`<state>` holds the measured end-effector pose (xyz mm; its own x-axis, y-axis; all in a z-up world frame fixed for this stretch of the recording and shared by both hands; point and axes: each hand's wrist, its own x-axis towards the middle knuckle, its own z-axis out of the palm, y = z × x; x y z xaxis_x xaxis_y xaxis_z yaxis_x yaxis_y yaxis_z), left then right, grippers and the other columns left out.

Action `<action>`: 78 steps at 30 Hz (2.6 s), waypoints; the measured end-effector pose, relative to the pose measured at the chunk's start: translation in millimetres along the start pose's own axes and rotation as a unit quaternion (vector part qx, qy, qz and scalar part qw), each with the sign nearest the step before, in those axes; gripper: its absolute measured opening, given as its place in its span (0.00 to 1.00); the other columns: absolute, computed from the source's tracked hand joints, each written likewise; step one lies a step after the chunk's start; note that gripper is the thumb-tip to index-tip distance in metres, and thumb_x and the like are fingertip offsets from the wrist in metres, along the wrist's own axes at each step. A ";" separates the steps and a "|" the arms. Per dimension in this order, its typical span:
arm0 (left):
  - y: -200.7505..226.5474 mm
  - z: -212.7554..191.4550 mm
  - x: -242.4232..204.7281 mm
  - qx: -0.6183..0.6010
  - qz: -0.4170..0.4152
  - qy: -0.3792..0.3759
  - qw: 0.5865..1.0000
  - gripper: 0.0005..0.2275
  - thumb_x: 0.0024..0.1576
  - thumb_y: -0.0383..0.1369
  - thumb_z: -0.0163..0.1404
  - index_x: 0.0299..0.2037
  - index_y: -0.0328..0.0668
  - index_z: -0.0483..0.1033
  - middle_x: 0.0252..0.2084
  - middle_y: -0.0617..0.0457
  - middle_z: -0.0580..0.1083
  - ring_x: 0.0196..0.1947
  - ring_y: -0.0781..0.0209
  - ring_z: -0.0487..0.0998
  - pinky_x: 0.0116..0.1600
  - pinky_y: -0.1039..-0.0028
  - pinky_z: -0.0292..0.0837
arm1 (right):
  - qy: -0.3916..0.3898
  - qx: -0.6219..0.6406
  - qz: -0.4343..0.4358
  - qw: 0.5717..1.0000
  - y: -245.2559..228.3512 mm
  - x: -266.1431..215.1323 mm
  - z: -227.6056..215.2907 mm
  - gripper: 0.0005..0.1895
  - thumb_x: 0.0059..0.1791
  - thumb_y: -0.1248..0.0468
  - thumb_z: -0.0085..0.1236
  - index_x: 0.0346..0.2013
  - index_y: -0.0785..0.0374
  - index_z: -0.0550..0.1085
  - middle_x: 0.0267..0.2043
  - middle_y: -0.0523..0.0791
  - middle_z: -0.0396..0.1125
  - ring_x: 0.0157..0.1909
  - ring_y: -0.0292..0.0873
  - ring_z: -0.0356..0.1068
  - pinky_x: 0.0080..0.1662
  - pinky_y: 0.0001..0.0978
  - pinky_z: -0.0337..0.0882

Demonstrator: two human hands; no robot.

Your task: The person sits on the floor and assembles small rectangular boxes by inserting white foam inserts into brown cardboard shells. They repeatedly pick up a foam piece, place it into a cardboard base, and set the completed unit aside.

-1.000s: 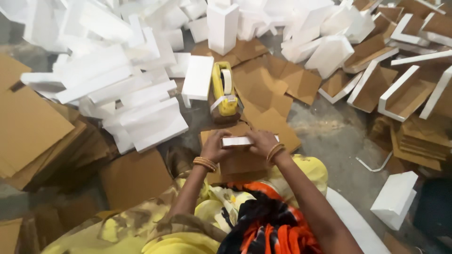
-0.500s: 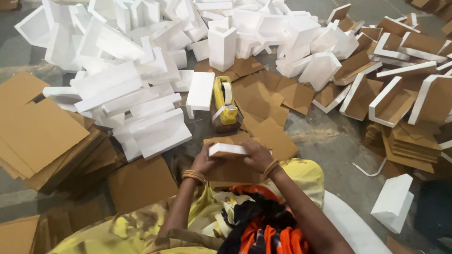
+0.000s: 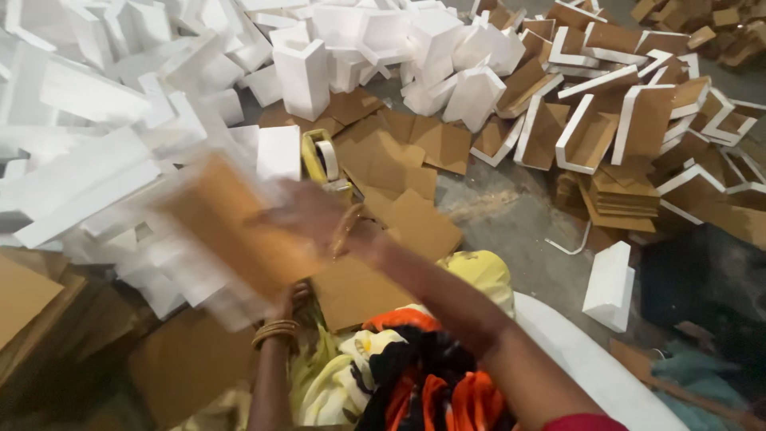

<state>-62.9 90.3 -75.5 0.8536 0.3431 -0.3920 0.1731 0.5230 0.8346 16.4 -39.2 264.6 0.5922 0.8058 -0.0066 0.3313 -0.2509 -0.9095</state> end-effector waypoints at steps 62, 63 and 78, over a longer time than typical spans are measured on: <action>77.6 131.9 -3.8 0.699 0.187 -0.096 0.683 0.47 0.38 0.41 0.69 0.69 0.42 0.56 0.75 0.43 0.51 0.75 0.44 0.48 0.73 0.45 0.40 | 0.185 -0.325 0.432 0.821 298.4 -97.5 -165.5 0.62 0.28 0.41 0.80 0.71 0.51 0.59 0.68 0.62 0.53 0.68 0.66 0.53 0.65 0.54 0.59; 78.6 123.0 -5.5 0.691 0.200 -0.079 0.690 0.44 0.39 0.41 0.69 0.68 0.45 0.60 0.74 0.45 0.54 0.75 0.44 0.50 0.74 0.45 0.42 | 0.188 -0.303 0.455 0.816 296.3 -97.2 -165.1 0.61 0.27 0.44 0.80 0.71 0.48 0.60 0.68 0.61 0.53 0.69 0.66 0.54 0.65 0.53 0.61; 182.6 -51.2 12.3 0.810 0.284 0.227 0.461 0.18 0.57 0.30 0.61 0.57 0.45 0.75 0.55 0.51 0.70 0.59 0.51 0.71 0.74 0.46 0.49 | 0.239 -0.307 0.446 0.806 299.1 -101.0 -157.9 0.48 0.36 0.46 0.77 0.63 0.60 0.63 0.67 0.56 0.54 0.66 0.63 0.56 0.61 0.56 0.64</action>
<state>-45.9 230.0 52.3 0.8602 0.3856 0.3338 0.4384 -0.8935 -0.0976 171.6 -280.3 58.8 0.9626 -0.1038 -0.2502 -0.1688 -0.9523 -0.2542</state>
